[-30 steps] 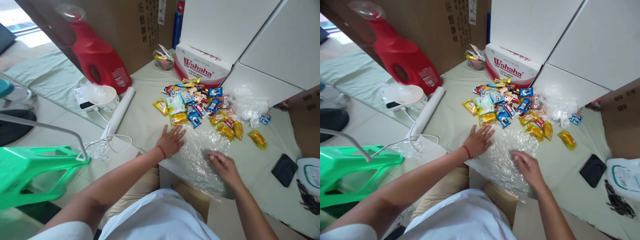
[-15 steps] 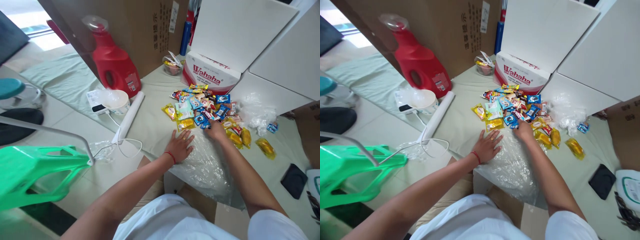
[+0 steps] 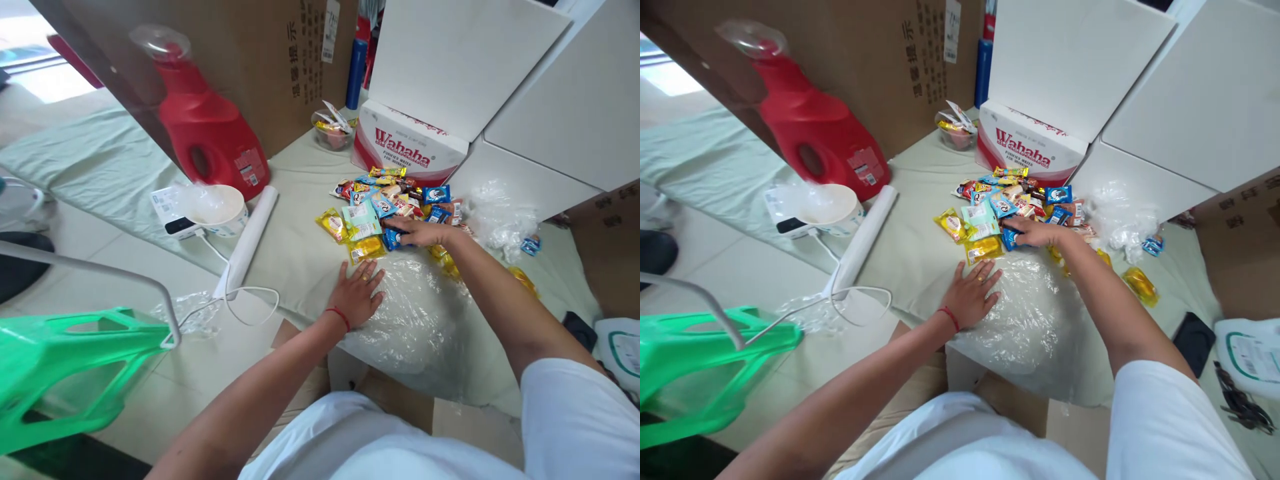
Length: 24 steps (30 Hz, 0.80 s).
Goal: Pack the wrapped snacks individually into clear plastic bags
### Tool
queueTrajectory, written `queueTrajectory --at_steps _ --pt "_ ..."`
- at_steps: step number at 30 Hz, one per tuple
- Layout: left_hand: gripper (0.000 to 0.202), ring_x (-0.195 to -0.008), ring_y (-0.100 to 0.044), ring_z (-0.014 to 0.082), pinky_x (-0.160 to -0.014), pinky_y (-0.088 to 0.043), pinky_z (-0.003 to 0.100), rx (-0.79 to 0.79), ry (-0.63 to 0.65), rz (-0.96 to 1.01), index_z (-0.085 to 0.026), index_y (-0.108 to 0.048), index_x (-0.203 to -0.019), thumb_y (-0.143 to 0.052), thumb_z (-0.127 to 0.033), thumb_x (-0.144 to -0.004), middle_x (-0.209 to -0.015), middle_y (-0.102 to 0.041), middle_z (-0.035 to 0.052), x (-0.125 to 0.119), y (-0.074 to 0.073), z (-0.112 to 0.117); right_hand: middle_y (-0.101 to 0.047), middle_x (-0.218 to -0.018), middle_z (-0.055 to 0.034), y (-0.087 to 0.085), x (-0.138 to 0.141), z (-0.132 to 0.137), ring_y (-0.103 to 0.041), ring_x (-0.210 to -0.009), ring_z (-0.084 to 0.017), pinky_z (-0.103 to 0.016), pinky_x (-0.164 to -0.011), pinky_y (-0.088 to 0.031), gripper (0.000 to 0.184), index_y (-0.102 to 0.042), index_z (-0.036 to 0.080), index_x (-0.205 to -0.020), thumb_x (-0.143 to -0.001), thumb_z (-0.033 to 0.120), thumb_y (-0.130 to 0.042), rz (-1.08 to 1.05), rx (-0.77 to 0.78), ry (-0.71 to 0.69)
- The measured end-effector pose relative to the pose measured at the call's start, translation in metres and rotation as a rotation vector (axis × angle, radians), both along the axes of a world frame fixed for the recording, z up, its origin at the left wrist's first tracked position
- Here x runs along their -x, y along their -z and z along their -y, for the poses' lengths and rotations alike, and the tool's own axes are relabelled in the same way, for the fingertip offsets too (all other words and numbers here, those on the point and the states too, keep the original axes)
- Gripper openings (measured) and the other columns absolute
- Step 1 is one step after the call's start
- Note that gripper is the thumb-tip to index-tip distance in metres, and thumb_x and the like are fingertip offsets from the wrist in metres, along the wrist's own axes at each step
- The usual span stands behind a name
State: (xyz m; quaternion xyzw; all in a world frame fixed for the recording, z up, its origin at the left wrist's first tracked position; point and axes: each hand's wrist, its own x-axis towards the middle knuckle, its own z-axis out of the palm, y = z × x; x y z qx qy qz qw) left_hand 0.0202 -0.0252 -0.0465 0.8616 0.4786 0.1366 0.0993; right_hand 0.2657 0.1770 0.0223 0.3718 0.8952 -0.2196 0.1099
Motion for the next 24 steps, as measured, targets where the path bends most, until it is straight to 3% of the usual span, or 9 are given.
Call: queueTrajectory --at_steps 2,6,11,14,18,22,24 --pt "0.056 -0.158 -0.034 0.0286 -0.128 -0.015 0.069 0.007 0.003 -0.001 -0.028 -0.047 -0.158 -0.033 -0.051 -0.108 -0.17 -0.038 0.0082 0.0 -0.001 0.0 -0.049 -0.162 -0.0101 -0.007 -0.007 -0.007 -0.036 -0.154 -0.032 -0.05 -0.125 -0.031 0.074 -0.045 0.021 -0.161 -0.09 0.032 -0.059 0.02 0.012 0.011" --pt "0.057 -0.157 -0.034 0.0291 -0.128 -0.016 0.07 0.024 0.002 -0.016 -0.028 -0.046 -0.158 -0.033 -0.05 -0.108 -0.171 -0.037 0.0085 0.0 -0.003 0.0 -0.06 -0.147 -0.0151 -0.01 0.004 -0.007 -0.048 -0.143 -0.036 -0.048 -0.119 -0.036 0.075 -0.059 0.018 -0.15 -0.077 0.028 -0.075 0.149 -0.021 -0.037" --pt "0.057 -0.157 -0.035 0.0297 -0.128 -0.017 0.069 0.011 0.0 -0.037 -0.028 -0.046 -0.159 -0.034 -0.051 -0.107 -0.17 -0.038 0.0079 -0.001 -0.003 0.0 -0.065 -0.125 -0.0194 -0.014 0.019 0.02 -0.057 -0.12 -0.038 -0.045 -0.105 -0.043 0.066 -0.068 0.011 -0.133 -0.073 0.036 -0.082 0.274 -0.202 0.032" --pt "0.056 -0.157 -0.036 0.0292 -0.128 -0.016 0.068 -0.001 -0.003 -0.033 -0.029 -0.046 -0.158 -0.035 -0.05 -0.107 -0.17 -0.038 0.008 -0.001 -0.002 0.0 -0.059 -0.127 -0.0202 -0.023 0.006 0.057 -0.057 -0.116 -0.036 -0.041 -0.098 -0.046 0.065 -0.062 0.01 -0.135 -0.078 0.037 -0.078 0.193 -0.306 0.132" --pt "0.056 -0.156 -0.036 0.0293 -0.128 -0.016 0.068 -0.008 -0.002 -0.024 -0.028 -0.046 -0.158 -0.035 -0.05 -0.107 -0.17 -0.038 0.0091 -0.001 -0.001 0.0 -0.053 -0.129 -0.0167 -0.027 -0.011 0.133 -0.059 -0.105 -0.03 -0.039 -0.088 -0.05 0.057 -0.056 0.015 -0.135 -0.083 0.032 -0.071 -0.063 -0.395 0.358" --pt "0.056 -0.157 -0.034 0.0291 -0.128 -0.015 0.067 -0.016 0.004 -0.032 -0.029 -0.047 -0.158 -0.034 -0.051 -0.107 -0.17 -0.038 0.0087 -0.001 0.0 0.0 -0.055 -0.111 -0.0098 -0.002 -0.006 0.211 -0.058 -0.1 -0.027 -0.037 -0.088 -0.05 0.043 -0.058 0.019 -0.121 -0.081 0.027 -0.072 -0.289 -0.334 0.458" --pt "0.056 -0.158 -0.034 0.0284 -0.128 -0.015 0.067 -0.019 0.005 -0.036 -0.029 -0.047 -0.157 -0.033 -0.051 -0.107 -0.17 -0.038 0.0086 -0.001 0.0 0.0 -0.055 -0.11 -0.0113 0.013 0.001 0.239 -0.056 -0.103 -0.029 -0.041 -0.091 -0.05 0.04 -0.059 0.018 -0.121 -0.083 0.024 -0.07 -0.287 -0.4 0.535"
